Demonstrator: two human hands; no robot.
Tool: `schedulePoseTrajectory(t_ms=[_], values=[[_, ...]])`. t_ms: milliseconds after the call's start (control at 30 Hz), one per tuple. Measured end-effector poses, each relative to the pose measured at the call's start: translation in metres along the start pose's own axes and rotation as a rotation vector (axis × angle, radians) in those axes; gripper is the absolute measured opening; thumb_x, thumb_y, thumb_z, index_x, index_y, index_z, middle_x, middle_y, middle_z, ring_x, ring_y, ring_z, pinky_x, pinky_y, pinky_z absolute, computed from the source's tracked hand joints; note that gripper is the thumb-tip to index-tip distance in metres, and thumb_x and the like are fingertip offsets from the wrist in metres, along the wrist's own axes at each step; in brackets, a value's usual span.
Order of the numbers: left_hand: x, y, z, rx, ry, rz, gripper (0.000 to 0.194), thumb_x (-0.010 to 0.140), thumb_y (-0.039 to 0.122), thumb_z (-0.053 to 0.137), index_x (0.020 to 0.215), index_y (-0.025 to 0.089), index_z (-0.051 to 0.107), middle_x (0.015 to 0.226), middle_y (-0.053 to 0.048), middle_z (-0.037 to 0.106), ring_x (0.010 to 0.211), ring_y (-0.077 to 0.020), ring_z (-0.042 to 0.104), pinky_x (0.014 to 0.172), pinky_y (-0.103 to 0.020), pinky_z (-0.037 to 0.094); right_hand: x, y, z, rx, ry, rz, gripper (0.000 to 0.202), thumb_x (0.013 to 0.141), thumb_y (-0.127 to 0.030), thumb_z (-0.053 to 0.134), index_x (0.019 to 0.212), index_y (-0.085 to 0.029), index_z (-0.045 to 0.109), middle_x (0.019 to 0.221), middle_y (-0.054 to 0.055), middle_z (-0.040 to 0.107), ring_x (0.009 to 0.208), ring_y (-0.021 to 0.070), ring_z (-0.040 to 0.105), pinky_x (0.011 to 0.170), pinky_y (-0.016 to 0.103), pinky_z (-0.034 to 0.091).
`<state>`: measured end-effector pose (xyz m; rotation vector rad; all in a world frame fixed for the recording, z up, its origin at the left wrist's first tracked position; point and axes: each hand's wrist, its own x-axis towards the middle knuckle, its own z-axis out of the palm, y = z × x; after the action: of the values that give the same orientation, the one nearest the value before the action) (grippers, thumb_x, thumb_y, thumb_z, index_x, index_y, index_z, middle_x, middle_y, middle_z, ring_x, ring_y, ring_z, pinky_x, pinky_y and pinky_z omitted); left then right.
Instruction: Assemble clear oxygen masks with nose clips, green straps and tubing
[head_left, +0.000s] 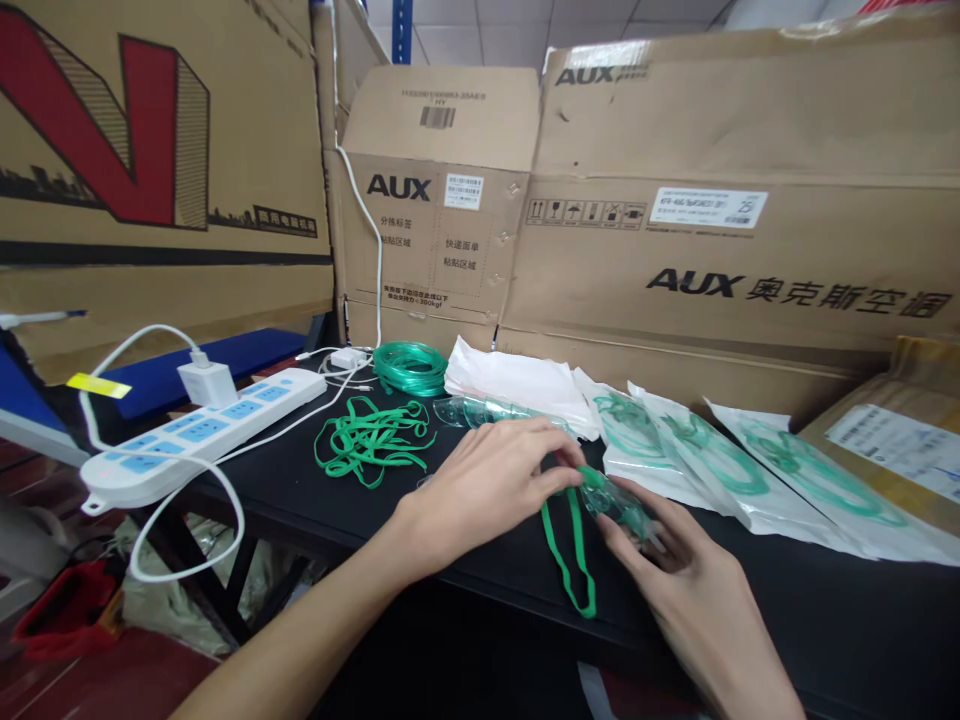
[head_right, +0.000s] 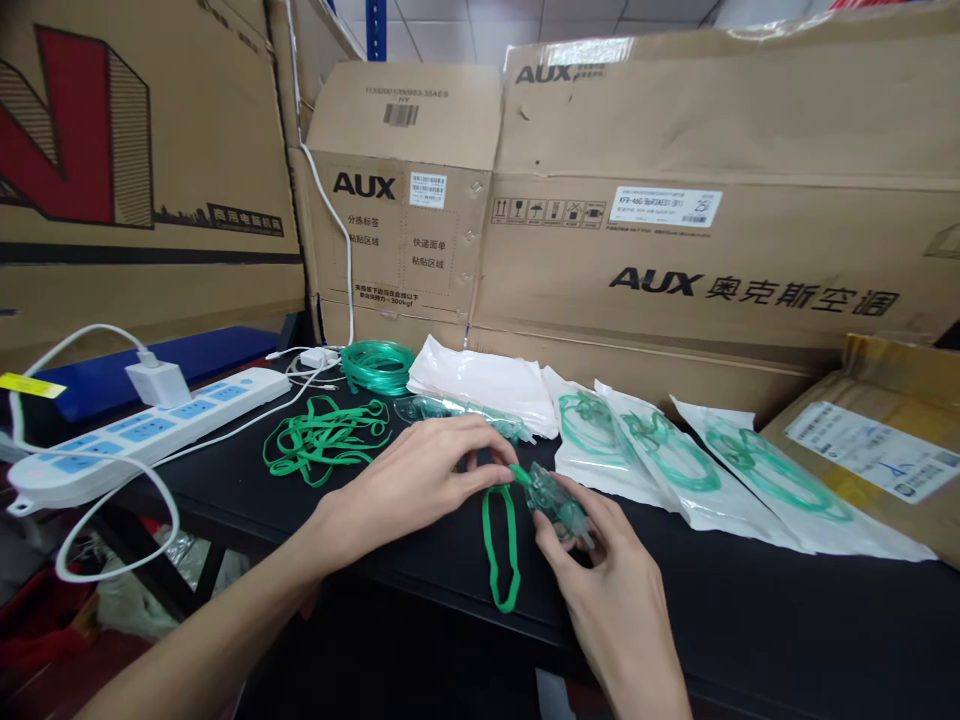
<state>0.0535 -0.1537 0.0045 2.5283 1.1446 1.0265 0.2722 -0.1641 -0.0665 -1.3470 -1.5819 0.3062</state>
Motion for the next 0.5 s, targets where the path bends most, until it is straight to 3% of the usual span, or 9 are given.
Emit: schedulePoseTrajectory(t_ms=[200,300,500], values=[[-0.008,-0.009,0.012,0.178,-0.119,-0.169,0.043,0.102,0.055,0.046,0.127,0.025,0.065,0.125,-0.006,0.067,0.116,-0.0307,0.063,0.096,-0.044,0.047,0.0,-0.007,-0.001,0.099,-0.011,0.166,0.055,0.074,-0.054,0.073,0.119,-0.022,0.073,0.126,0.011,0.072,0.108,0.0312,0.071,0.089,0.039,0.058],[-0.01,-0.005,0.022,0.195,-0.193,-0.183,0.057,0.098,0.066,0.046,0.131,0.021,0.06,0.122,-0.01,0.066,0.111,-0.0339,0.064,0.091,-0.046,0.049,-0.001,-0.007,-0.002,0.11,-0.015,0.178,0.054,0.073,-0.053,0.074,0.118,-0.023,0.073,0.128,0.011,0.071,0.111,0.0321,0.07,0.09,0.039,0.057],[-0.011,-0.005,0.042,0.245,-0.214,-0.071,0.015,0.101,0.029,0.056,0.1,0.016,0.065,0.104,-0.007,0.068,0.097,-0.0248,0.067,0.085,-0.035,0.047,-0.001,-0.003,-0.001,0.131,-0.015,0.189,0.058,0.071,-0.055,0.075,0.119,-0.022,0.073,0.124,0.011,0.073,0.108,0.031,0.071,0.087,0.035,0.058]])
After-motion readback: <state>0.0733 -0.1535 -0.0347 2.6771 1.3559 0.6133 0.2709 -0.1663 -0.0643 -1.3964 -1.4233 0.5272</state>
